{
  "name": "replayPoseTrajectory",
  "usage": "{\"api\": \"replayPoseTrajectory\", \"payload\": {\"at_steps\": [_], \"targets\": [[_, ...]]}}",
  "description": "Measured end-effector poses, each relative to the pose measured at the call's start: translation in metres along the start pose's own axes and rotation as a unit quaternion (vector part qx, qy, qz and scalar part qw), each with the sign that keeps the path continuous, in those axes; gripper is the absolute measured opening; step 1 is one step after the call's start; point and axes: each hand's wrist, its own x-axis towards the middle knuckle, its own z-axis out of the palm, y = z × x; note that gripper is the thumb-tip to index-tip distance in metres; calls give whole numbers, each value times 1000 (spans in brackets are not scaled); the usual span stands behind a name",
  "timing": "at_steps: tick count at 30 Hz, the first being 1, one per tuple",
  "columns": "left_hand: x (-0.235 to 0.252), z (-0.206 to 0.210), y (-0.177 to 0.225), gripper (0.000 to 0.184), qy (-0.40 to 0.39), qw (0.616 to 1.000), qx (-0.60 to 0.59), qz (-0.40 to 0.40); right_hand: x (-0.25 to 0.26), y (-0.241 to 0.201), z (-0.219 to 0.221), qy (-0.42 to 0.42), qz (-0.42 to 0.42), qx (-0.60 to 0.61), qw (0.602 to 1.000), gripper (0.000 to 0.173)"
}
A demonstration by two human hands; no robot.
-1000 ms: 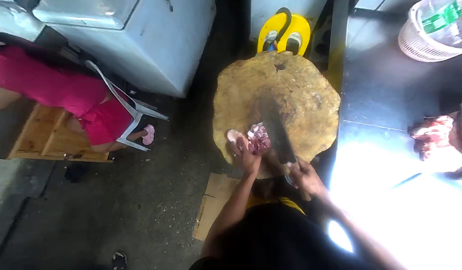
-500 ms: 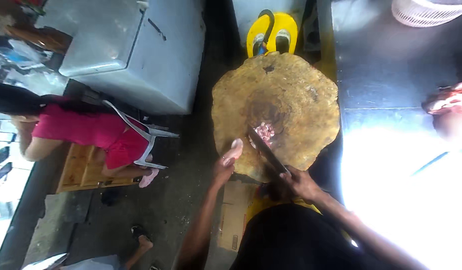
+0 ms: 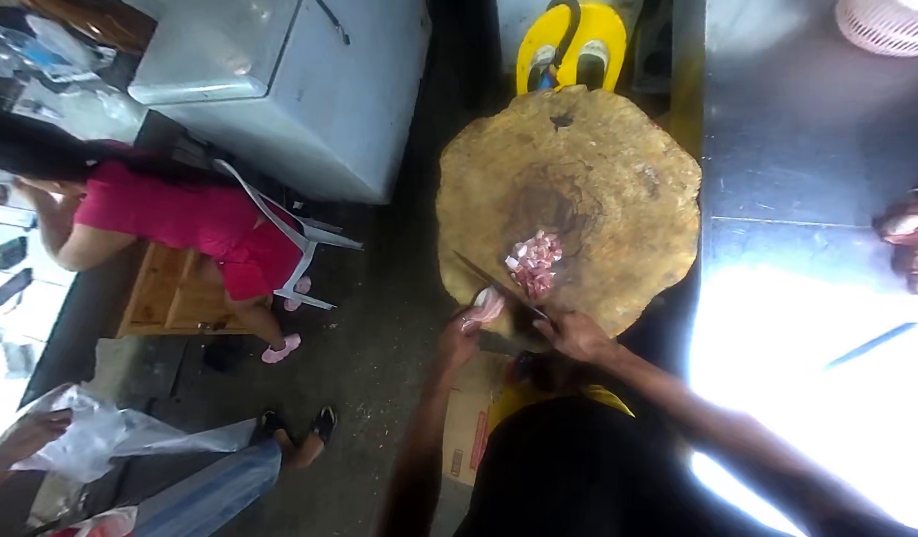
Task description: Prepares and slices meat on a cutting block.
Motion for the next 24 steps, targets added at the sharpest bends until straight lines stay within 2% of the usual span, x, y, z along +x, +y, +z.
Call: {"api": "replayPoseTrajectory", "payload": {"at_steps": [2, 4, 8, 9, 10, 12, 13, 14, 17, 19, 22, 24], "targets": [[-2, 0, 1, 38, -2, 1000, -15, -11, -9, -4, -10, 44, -14, 27, 999, 57], [-2, 3, 2, 39, -2, 999, -33, -22, -21, -17, -24, 112, -66, 66, 989, 54], [0, 8, -4, 37, 1, 999, -37, -33, -30, -41, -26, 256, -230, 133, 929, 49], [0, 8, -5, 37, 6, 999, -38, -31, -27, -38, -19, 253, -237, 123, 930, 47], [0, 9, -6, 37, 9, 999, -36, -31, -23, -31, -11, 216, -208, 96, 949, 48], [1, 10, -9, 38, 18, 999, -34, -23, -11, -17, -1, 49, -72, 10, 996, 52], [0, 10, -10, 37, 21, 999, -36, -17, -4, -12, 2, -10, -21, -10, 1000, 55], [-1, 10, -10, 37, 21, 999, -37, -13, 0, -8, 3, -24, 2, -7, 1000, 56], [-5, 7, -6, 41, 14, 999, -33, -31, -11, -14, -10, 30, -4, 48, 998, 53], [-6, 9, -4, 47, 13, 997, -34, -61, -25, -26, -26, 103, -53, 83, 990, 50], [-9, 11, 0, 61, 21, 994, -33, -99, -40, -43, -28, 206, -161, 130, 956, 48], [-10, 12, 1, 60, 32, 995, -32, -92, -36, -41, -12, 204, -187, 110, 955, 48]]}}
